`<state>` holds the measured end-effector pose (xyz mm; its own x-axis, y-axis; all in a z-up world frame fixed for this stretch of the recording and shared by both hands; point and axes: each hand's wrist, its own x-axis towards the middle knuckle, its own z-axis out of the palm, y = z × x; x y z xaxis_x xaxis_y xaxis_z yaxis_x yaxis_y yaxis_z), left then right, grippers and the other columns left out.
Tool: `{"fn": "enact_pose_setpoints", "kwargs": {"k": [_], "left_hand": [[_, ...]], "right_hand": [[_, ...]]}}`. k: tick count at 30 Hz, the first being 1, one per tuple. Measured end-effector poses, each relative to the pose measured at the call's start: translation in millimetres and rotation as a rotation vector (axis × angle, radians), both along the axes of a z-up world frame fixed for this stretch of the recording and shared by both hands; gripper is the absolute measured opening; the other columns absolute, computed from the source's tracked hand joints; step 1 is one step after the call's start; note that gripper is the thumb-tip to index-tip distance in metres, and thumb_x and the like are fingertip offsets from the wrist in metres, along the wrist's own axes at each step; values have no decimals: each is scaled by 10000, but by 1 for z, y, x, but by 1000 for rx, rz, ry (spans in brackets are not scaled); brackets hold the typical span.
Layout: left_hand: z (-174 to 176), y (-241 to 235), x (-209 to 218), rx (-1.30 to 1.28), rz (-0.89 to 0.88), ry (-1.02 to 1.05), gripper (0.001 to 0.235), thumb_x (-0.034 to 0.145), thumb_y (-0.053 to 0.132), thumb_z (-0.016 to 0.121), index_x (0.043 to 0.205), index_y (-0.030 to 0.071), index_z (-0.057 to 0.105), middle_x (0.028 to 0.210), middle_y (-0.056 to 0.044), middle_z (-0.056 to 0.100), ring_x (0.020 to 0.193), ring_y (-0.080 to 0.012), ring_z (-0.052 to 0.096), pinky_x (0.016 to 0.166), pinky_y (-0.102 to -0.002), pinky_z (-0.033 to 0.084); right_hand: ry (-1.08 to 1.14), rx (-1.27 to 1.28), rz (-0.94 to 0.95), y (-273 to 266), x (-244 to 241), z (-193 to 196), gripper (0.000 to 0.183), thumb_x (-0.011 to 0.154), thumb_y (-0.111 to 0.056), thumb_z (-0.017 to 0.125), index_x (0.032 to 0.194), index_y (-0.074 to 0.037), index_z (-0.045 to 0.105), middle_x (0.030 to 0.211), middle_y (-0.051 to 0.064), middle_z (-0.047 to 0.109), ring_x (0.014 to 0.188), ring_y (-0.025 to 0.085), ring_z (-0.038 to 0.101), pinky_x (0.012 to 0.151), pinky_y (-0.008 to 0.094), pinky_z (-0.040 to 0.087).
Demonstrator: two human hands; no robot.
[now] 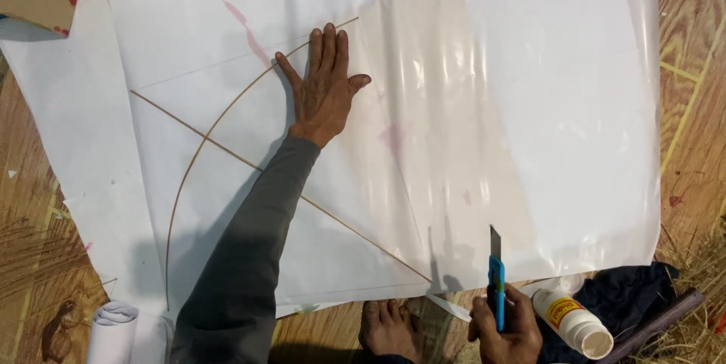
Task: Using a utility knife to cut a plastic sheet into the shape of a kite cover following a frame.
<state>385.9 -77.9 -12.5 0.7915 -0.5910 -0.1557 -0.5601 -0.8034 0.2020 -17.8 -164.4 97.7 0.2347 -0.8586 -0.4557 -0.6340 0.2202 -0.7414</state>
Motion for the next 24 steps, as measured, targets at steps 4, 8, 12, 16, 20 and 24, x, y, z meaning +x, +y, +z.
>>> {"fn": "enact_pose_setpoints", "kwargs": {"k": [4, 8, 12, 16, 20, 24], "left_hand": [[-3, 2, 0, -30, -2, 29, 775, 1141, 503, 445, 1653, 102, 25, 1746, -113, 18, 1609, -303, -14, 1101, -851, -49], [1, 1, 0, -22, -9, 14, 756, 1133, 501, 432, 1648, 87, 64, 1737, -128, 49, 1600, -317, 13, 1094, -864, 5], [0, -1, 1, -25, -28, 31, 749, 1139, 490, 412, 1650, 72, 58, 1734, -142, 25, 1594, -319, -20, 1094, -867, 4], [18, -6, 2, -31, 3, 131, 742, 1106, 493, 367, 1647, 73, 83, 1729, -130, 23, 1583, -301, -41, 1096, -842, -58], [20, -6, 2, -3, 21, 116, 728, 1096, 489, 355, 1634, 50, 137, 1724, -131, 47, 1580, -310, 3, 1084, -855, 4], [13, -5, 1, 49, -15, -22, 717, 1105, 507, 332, 1617, 23, 201, 1711, -147, 135, 1566, -317, 88, 1056, -857, 153]], "right_hand": [[-133, 129, 103, -23, 22, -20, 266, 945, -39, 652, 1173, 83, 587, 734, 230, 586, 501, 304, 537, 447, 462, 460], [0, 199, 189, -49, 76, -3, 261, 1044, -148, 552, 1245, 15, 584, 822, 176, 686, 690, 284, 639, 632, 408, 512], [-126, -87, 231, -113, 96, -26, 222, 1069, -188, 625, 1129, -9, 508, 731, 136, 622, 623, 212, 595, 591, 346, 472], [-163, -328, 204, -217, 117, -47, 267, 1121, -268, 573, 1084, -62, 407, 827, 116, 589, 713, 205, 614, 603, 386, 461], [-48, -588, 262, -333, 124, -84, 337, 1109, -274, 679, 1016, -56, 440, 918, 90, 488, 680, 230, 639, 590, 416, 520], [224, -526, 316, -402, 140, -95, 415, 1138, -324, 741, 1026, -56, 445, 983, 123, 523, 676, 248, 644, 474, 495, 463]]}}
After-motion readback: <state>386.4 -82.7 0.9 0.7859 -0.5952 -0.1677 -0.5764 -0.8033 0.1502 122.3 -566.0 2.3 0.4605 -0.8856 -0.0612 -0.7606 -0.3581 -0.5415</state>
